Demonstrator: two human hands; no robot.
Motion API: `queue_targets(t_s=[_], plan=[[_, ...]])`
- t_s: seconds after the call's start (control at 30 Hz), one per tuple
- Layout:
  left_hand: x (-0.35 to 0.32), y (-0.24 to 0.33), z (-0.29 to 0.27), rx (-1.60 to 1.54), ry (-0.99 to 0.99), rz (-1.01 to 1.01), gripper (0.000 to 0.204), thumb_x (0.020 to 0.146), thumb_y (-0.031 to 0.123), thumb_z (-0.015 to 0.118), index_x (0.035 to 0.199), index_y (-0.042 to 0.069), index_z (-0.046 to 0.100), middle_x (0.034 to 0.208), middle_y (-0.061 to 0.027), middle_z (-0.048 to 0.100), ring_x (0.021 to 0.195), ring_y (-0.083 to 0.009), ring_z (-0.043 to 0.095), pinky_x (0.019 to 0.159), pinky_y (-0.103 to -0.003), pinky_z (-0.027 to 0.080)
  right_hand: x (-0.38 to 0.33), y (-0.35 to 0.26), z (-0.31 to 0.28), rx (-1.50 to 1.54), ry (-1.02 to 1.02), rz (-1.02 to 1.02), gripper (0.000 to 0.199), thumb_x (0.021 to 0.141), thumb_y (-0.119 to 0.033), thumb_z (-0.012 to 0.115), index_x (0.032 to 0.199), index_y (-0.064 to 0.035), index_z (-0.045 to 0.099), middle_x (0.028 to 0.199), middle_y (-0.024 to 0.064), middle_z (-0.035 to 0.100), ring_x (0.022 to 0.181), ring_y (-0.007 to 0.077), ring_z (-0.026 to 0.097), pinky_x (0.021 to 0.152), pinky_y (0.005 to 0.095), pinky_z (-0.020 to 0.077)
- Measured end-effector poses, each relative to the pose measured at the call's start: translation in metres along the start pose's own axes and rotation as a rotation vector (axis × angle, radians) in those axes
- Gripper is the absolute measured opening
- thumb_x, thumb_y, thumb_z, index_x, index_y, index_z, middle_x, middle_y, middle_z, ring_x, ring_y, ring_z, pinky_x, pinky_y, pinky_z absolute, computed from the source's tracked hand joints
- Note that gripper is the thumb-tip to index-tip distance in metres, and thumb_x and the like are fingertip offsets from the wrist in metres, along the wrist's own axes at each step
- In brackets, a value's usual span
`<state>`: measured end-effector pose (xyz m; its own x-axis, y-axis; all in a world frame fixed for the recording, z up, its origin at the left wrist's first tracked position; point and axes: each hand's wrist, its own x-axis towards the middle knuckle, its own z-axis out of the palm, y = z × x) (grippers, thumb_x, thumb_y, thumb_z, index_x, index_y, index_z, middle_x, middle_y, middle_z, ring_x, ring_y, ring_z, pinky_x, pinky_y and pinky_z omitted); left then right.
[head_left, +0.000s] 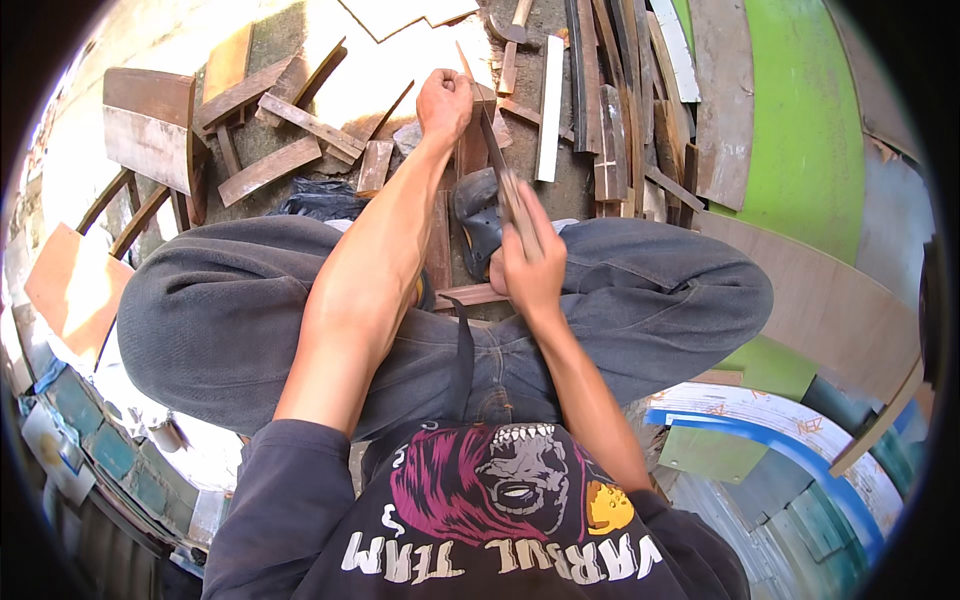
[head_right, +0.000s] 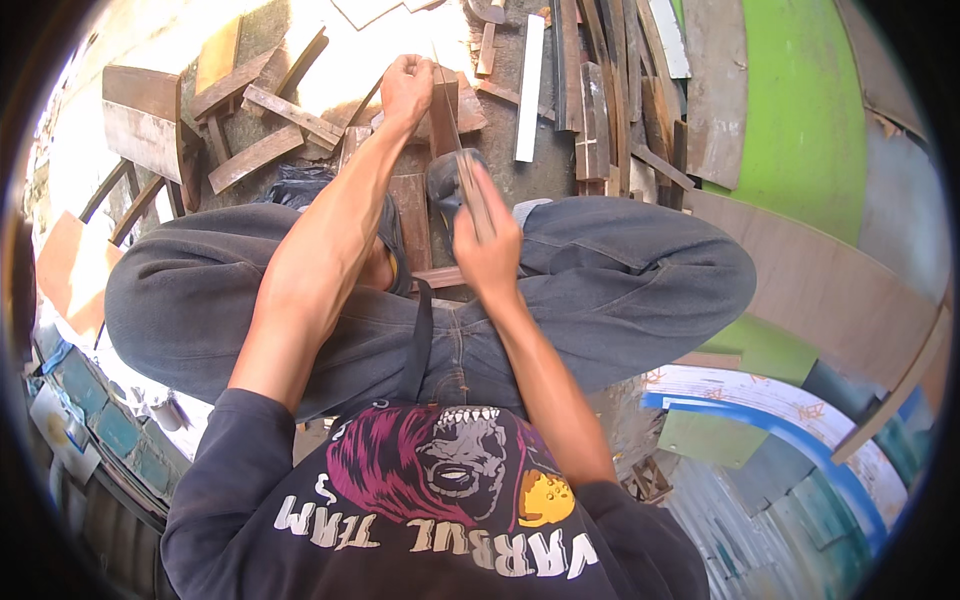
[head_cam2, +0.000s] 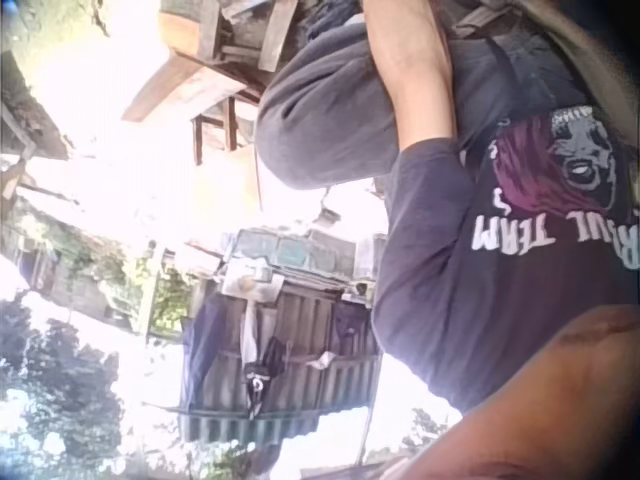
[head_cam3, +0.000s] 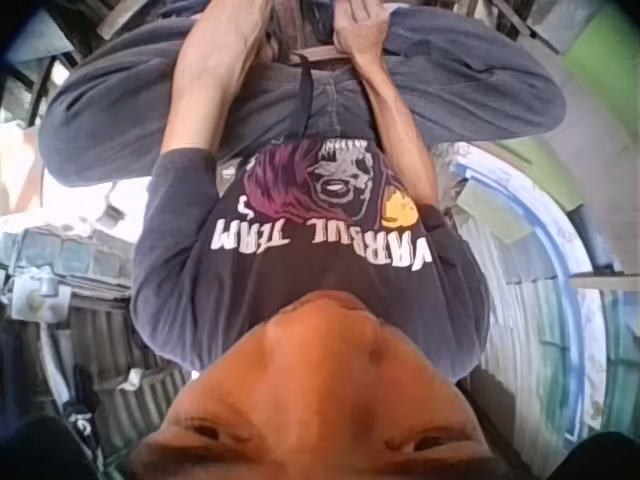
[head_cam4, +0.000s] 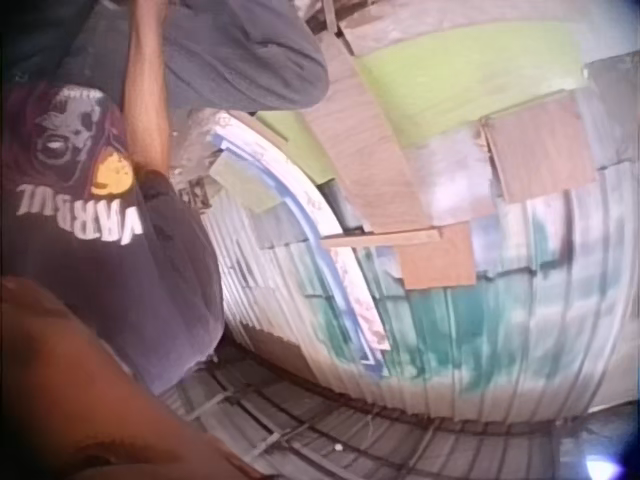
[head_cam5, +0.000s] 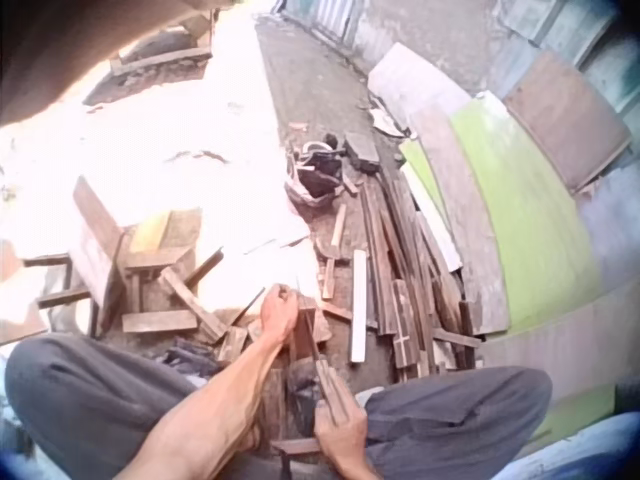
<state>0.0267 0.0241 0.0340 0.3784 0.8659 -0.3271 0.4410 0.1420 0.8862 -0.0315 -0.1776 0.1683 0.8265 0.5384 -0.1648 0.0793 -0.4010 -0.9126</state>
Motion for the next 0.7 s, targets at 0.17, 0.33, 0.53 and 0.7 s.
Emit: queue_targets(t_s=[0.17, 0.33, 0.53, 0.7], plan=[[0.004, -0.003, 0.003, 0.086, 0.008, -0.005, 0.026, 0.086, 0.029, 0.065, 0.091, 0.003, 0.068, 0.079, -0.0099, 0.068, 0.077, -0.0259, 0.066, 0.076, -0.040, 0.052, 0.032, -0.002, 0.017, -0.043, 0.006, 0.058, 0.051, 0.087, -0.002, 0.053, 0.138, 0.0038, 0.054, 0.125, 0.0256, 0.065, 0.119, 0.0311, 0.064, 0.100, 0.0339, 0.0475], [-0.001, -0.005, -0.001, 0.039, 0.036, -0.013, 0.025, 0.087, 0.028, 0.065, 0.092, 0.003, 0.068, 0.078, -0.0102, 0.069, 0.076, -0.0264, 0.066, 0.076, -0.040, 0.052, -0.058, -0.010, -0.027, -0.023, -0.007, -0.065, 0.051, 0.087, 0.000, 0.054, 0.139, 0.0025, 0.053, 0.127, 0.0242, 0.065, 0.121, 0.0278, 0.063, 0.101, 0.0348, 0.0476], [0.003, -0.001, 0.006, 0.047, -0.015, 0.027, 0.025, 0.088, 0.028, 0.065, 0.092, 0.003, 0.068, 0.077, -0.0107, 0.069, 0.075, -0.0266, 0.067, 0.075, -0.040, 0.052, 0.064, 0.007, 0.034, -0.041, 0.067, -0.031, 0.051, 0.086, -0.002, 0.055, 0.137, 0.0038, 0.054, 0.126, 0.0266, 0.064, 0.122, 0.0326, 0.062, 0.102, 0.0346, 0.0463], [0.006, -0.004, -0.004, 0.050, 0.046, -0.028, 0.024, 0.088, 0.028, 0.066, 0.090, 0.004, 0.068, 0.078, -0.0107, 0.070, 0.076, -0.0262, 0.067, 0.075, -0.040, 0.052, -0.048, -0.018, -0.023, -0.038, -0.022, -0.019, 0.052, 0.087, 0.000, 0.055, 0.138, 0.0030, 0.054, 0.129, 0.0217, 0.065, 0.119, 0.0269, 0.063, 0.100, 0.0335, 0.0481]])
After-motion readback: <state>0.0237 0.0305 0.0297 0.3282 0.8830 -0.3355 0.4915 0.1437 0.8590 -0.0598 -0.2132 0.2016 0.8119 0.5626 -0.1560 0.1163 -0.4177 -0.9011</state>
